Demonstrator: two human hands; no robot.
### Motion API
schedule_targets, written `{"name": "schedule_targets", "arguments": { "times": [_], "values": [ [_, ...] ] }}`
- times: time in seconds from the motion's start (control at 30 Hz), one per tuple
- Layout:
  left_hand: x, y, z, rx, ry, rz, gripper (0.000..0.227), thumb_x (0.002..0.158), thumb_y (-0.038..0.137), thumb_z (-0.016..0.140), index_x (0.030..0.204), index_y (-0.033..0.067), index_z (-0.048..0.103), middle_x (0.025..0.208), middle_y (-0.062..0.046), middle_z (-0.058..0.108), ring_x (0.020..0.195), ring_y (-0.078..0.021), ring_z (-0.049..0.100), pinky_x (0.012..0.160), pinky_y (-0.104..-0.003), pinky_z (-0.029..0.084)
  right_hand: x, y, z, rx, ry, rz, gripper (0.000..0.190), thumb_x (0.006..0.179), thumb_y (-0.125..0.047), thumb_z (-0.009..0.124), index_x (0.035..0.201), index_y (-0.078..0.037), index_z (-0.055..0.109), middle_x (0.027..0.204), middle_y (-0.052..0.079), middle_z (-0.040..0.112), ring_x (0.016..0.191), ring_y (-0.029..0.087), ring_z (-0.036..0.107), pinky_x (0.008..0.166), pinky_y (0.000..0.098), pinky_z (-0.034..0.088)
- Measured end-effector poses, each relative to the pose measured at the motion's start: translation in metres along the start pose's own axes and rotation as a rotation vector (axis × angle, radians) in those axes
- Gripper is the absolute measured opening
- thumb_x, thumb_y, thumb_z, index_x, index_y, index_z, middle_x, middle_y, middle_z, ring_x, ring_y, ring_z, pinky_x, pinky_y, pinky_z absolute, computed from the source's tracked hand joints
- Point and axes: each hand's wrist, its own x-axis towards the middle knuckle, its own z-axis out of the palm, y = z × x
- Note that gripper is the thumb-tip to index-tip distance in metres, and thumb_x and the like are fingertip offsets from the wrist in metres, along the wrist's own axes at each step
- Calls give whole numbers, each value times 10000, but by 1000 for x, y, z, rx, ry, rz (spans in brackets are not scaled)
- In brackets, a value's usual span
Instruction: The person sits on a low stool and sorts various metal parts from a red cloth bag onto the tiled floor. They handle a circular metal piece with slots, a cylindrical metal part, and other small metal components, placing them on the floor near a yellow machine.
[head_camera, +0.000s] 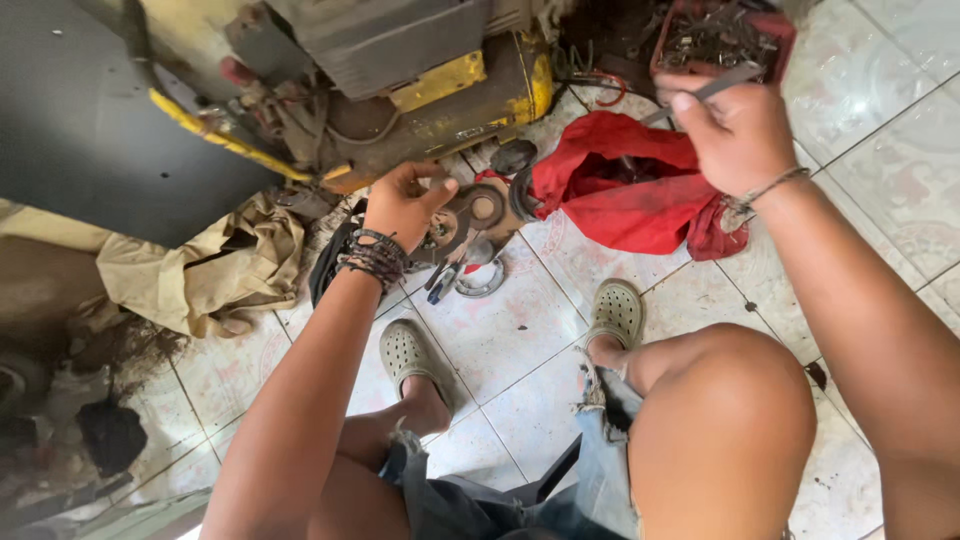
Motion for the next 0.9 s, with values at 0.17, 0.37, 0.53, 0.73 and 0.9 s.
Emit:
{"name": "schedule_targets", "arguments": {
  "times": [0.17, 0.37, 0.53, 0.73, 0.9],
  "values": [
    [-72, -29, -25, -323, 91, 96, 237, 951, 338, 729, 1080, 138, 721, 502, 27, 521, 402, -73, 352, 427, -294, 346, 25, -107, 21, -164, -116, -245, 338, 1089, -119, 539, 1325, 21, 737, 1284, 223, 731, 1110, 414, 704, 962, 512, 546],
    [-94, -111, 9, -573, 312, 260, 173, 1027, 238, 672, 1093, 100, 753, 851, -110, 726, 759, -166, 657, 663, -359, 560, -30, -206, 74, 210, -11, -163, 301, 1078, -167, 577, 994, 46, 774, 916, 272, 731, 1009, 493, 684, 801, 547, 541],
    [-161, -73, -17, -478, 281, 319, 233, 1079, 241, 573, 1121, 58, 713, 1024, -197, 734, 947, -352, 713, 790, -534, 620, -89, -192, 129, 560, -149, 221, 331, 1096, -217, 499, 1197, -57, 771, 1188, 134, 758, 1178, 227, 685, 1044, 372, 522],
    [-166, -107, 3, -505, 302, 329, 170, 1032, 171, 606, 1092, 105, 751, 882, -174, 741, 777, -324, 725, 652, -459, 594, -90, -182, 133, 516, -237, 133, 329, 1097, -143, 481, 1280, -45, 736, 1130, 152, 772, 1153, 211, 696, 1037, 385, 515],
    [-138, -118, 43, -821, 261, 124, 228, 1060, 174, 520, 1135, 132, 732, 755, -75, 687, 542, -116, 618, 446, -235, 543, -81, -187, 157, 466, -203, 136, 308, 1077, -98, 500, 1204, -57, 779, 959, 116, 786, 993, 186, 708, 941, 371, 548]
  ]
}}
